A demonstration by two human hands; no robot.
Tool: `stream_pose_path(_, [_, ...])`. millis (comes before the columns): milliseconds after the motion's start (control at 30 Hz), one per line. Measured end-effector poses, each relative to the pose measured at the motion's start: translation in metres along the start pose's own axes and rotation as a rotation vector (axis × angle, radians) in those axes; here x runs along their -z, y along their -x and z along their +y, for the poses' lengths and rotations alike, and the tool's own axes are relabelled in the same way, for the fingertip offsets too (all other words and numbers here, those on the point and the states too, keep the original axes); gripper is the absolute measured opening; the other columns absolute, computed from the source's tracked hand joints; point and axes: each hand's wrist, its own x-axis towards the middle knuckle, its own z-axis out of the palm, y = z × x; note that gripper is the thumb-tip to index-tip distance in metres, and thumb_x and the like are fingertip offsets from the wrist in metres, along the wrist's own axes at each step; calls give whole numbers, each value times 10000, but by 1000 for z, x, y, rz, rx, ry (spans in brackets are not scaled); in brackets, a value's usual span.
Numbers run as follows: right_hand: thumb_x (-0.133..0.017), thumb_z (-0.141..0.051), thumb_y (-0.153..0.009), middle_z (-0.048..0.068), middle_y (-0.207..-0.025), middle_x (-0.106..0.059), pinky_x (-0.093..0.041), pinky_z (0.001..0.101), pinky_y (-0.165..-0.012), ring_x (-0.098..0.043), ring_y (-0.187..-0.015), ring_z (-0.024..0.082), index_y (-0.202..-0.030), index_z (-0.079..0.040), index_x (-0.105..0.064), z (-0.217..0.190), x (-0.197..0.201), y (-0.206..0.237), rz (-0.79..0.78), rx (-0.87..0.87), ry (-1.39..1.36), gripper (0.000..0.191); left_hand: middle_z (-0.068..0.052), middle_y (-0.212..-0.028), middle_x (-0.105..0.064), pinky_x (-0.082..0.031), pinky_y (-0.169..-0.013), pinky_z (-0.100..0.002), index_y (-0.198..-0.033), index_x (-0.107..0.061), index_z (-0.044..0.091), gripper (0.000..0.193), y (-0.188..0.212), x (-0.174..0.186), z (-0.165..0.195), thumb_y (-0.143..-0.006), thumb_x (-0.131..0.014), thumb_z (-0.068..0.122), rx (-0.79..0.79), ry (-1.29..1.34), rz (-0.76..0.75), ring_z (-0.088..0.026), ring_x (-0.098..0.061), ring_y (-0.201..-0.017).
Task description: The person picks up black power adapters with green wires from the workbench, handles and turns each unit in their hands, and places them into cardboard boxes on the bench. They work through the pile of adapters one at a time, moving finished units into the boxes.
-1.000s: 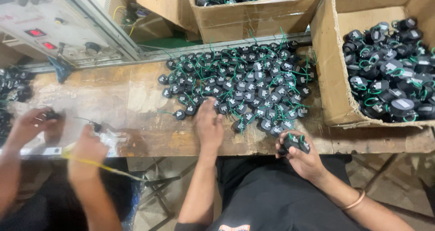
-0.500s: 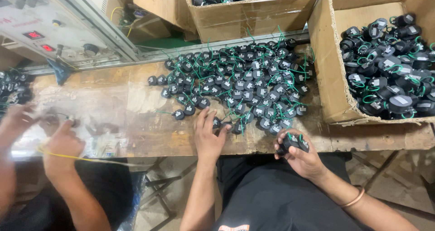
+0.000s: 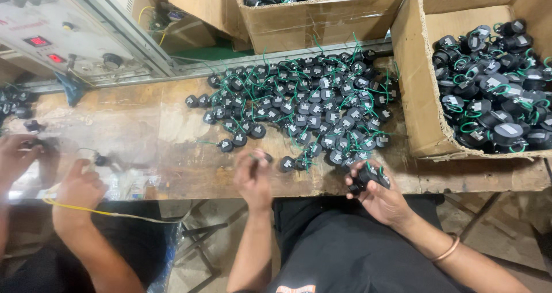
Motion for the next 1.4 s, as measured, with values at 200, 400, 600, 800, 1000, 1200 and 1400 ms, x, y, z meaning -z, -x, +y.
stream_pose_path(200, [-785, -185, -877, 107, -1311, -531, -603, 478, -913, -602, -1199, 264, -1359, -75, -459, 9, -5, -3, -25, -141, 70, 592, -75, -1013, -686, -555, -930, -368, -939, -710, 38, 156, 29, -46, 35, -829, -821, 44, -295, 41, -479, -252, -662, -1069])
stream_pose_path(400, [-746, -84, -862, 114, -1213, -578, -629, 462, -765, -642, -1107, 273, -1365, -71, -442, 10, 12, 9, 14, -270, 206, 588, -87, -1022, -709, -567, -831, -350, -1024, -710, 46, 235, 45, -72, 38, -833, -813, -44, -166, 49, -457, -246, -696, -959])
stream_pose_path(600, [-721, -79, -906, 139, -1178, -593, -629, 448, -732, -663, -1075, 262, -1352, -53, -455, 11, 16, 10, -38, -223, 217, 520, -88, -1117, -735, -600, -846, -381, -1079, -686, 51, 244, 45, -59, 41, -878, -755, -69, -422, -4, -529, -291, -752, -977])
stream_pose_path(800, [-682, -50, -900, 102, -1219, -592, -639, 438, -722, -688, -999, 250, -1317, -71, -450, 12, 10, 9, 100, -124, 241, 478, -127, -1193, -702, -605, -864, -417, -1034, -678, 45, 266, 37, -51, 55, -792, -786, 16, -562, -100, -680, -336, -730, -1037])
stream_pose_path(1000, [-703, -42, -910, 119, -1155, -605, -620, 418, -695, -676, -950, 233, -1346, -69, -464, 16, 10, 6, 205, -129, 318, 498, -92, -1105, -746, -606, -780, -393, -1023, -693, 46, 277, 36, -52, 50, -778, -768, -60, -604, -138, -641, -289, -740, -934])
stream_pose_path(1200, [-717, -105, -874, 76, -1142, -615, -630, 408, -691, -674, -978, 210, -1352, -107, -458, 13, 11, 6, 151, -251, 155, 544, -77, -1047, -744, -602, -818, -374, -1088, -646, 52, 282, 44, -65, 43, -861, -734, -90, -385, 42, -534, -272, -749, -925])
stream_pose_path(1400, [-713, -109, -901, 93, -1125, -603, -627, 404, -651, -683, -940, 214, -1363, -106, -463, 11, 16, 9, 91, -237, 21, 525, -94, -1077, -753, -598, -834, -364, -1088, -641, 64, 259, 44, -68, 41, -897, -741, -80, -357, 59, -518, -272, -758, -943])
